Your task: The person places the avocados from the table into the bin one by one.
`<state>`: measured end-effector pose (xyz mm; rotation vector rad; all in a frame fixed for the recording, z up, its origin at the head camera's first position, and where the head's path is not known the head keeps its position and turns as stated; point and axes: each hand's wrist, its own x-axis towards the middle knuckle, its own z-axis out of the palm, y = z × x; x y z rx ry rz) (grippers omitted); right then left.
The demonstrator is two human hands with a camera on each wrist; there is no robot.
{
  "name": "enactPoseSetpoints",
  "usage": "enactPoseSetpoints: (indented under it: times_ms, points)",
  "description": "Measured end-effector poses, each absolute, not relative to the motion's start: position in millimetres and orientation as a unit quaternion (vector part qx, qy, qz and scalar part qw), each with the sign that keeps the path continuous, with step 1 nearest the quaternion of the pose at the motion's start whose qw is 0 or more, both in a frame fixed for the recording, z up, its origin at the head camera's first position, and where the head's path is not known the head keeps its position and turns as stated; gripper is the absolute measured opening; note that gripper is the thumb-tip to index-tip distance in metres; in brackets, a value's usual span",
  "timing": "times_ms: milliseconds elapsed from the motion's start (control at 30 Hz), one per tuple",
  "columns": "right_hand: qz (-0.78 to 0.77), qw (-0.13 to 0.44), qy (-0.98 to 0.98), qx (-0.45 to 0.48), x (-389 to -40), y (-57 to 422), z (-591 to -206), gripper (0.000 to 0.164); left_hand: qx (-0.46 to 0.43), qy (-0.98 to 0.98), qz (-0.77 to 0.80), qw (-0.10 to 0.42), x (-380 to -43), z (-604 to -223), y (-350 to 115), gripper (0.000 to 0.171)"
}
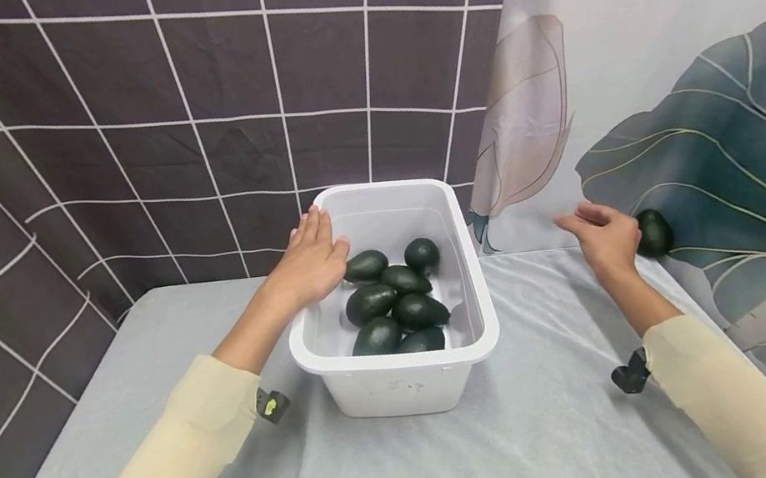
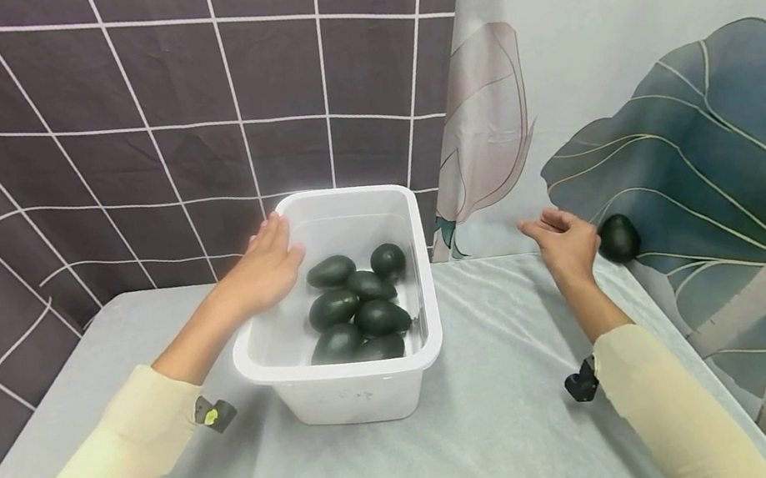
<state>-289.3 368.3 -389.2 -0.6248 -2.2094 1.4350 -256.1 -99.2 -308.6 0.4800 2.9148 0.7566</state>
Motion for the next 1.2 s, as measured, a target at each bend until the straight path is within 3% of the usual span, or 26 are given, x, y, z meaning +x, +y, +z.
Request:
enactPoseSetpoints:
  times_ms: [1200]
  points:
    - [0.529,0.249,-0.721,-0.373,-287,425,-407,0.078,0.158,0.956,0.246,0.039,-256,-308,-99,0.078]
